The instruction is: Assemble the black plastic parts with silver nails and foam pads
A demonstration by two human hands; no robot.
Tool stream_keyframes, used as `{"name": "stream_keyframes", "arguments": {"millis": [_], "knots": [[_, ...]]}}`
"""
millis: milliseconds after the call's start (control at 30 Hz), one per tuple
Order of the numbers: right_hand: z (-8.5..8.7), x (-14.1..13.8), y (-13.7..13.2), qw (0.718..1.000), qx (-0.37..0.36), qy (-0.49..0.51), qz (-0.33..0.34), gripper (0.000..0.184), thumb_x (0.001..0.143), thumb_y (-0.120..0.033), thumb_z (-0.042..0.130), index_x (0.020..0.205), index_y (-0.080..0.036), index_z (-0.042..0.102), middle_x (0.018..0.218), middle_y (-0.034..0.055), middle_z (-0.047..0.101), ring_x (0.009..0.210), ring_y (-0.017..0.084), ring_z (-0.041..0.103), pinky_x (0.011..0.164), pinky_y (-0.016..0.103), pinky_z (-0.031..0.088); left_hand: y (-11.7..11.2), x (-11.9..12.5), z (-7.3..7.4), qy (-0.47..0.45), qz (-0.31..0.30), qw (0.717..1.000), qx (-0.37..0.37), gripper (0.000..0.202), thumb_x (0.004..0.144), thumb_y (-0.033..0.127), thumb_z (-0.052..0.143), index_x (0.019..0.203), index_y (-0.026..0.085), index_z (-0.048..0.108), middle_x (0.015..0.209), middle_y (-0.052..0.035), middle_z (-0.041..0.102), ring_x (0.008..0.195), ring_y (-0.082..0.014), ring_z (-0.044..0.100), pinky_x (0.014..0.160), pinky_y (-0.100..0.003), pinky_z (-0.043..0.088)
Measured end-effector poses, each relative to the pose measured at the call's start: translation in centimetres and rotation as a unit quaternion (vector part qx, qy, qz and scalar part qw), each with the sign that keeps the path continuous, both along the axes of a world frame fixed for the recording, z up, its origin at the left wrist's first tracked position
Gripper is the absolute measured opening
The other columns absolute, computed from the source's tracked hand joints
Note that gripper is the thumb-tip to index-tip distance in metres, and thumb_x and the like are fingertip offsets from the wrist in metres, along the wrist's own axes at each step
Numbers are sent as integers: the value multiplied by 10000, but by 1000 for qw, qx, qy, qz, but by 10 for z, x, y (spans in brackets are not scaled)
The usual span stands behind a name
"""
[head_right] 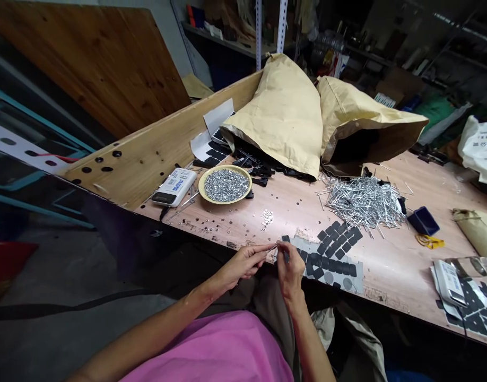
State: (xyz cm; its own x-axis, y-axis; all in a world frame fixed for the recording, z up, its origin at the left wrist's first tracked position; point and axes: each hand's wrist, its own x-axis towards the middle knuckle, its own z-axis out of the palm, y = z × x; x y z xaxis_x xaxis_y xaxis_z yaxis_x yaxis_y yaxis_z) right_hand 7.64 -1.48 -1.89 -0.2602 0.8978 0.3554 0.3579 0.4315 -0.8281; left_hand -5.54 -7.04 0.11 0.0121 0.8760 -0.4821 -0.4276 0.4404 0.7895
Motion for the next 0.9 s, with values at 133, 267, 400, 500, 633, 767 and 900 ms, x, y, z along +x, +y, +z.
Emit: {"name": "stream_keyframes", "arguments": {"millis": [133, 267, 400, 500, 633, 767, 900], "knots": [[3, 10, -3, 999, 15, -20, 24, 127, 827, -278, 523, 864, -220, 630, 814, 37, 703, 756, 168, 669, 710, 287, 539, -2, -2, 3, 7, -33, 999, -2, 525, 742, 425, 602, 1204, 176, 585, 574, 79, 387, 373, -5, 182, 373, -169, 78], [5, 18, -12, 995, -96, 13, 38, 114, 801, -275, 572, 851, -211, 652, 809, 30, 687, 752, 161, 657, 687, 271, 534, -11, -8, 5, 56, -100, 993, 0, 483, 748, 378, 586, 1174, 152, 608, 547, 84, 355, 402, -19, 190, 386, -164, 105], [-3, 23, -32, 984, -160, 36, 74, 99, 801, -243, 574, 787, -198, 661, 751, 25, 681, 701, 153, 645, 640, 258, 528, -26, -11, -1, 91, -152, 983, -42, 480, 747, 358, 573, 1173, 137, 605, 544, 83, 360, 411, -23, 197, 394, -169, 110], [-10, 26, -51, 995, -82, -12, 62, 134, 829, -173, 532, 794, -202, 658, 767, 33, 676, 741, 157, 621, 673, 273, 521, -38, -7, -6, 92, -166, 978, -82, 488, 755, 363, 549, 1193, 153, 589, 549, 85, 367, 407, -22, 185, 399, -174, 105], [-16, 30, -65, 991, 84, -78, 73, 206, 872, -113, 467, 919, -203, 647, 787, 51, 675, 732, 166, 576, 642, 291, 517, -45, -2, -9, 93, -163, 978, -86, 473, 742, 398, 560, 1144, 156, 623, 547, 81, 363, 421, -26, 224, 410, -176, 114], [-19, 36, -65, 965, 199, -132, 109, 282, 889, -102, 444, 1101, -194, 605, 914, 87, 698, 775, 189, 588, 651, 326, 526, -43, -3, -12, 12, -186, 973, -134, 542, 674, 439, 625, 1135, 156, 611, 548, 82, 402, 383, -11, 192, 397, -188, 66], [-16, 42, -60, 965, 194, -119, 133, 280, 885, -111, 454, 1103, -195, 609, 917, 91, 701, 812, 197, 615, 678, 331, 532, -37, -5, -11, -82, -202, 963, -161, 559, 631, 391, 679, 1134, 161, 597, 541, 91, 386, 367, 5, 169, 391, -183, 46]]}}
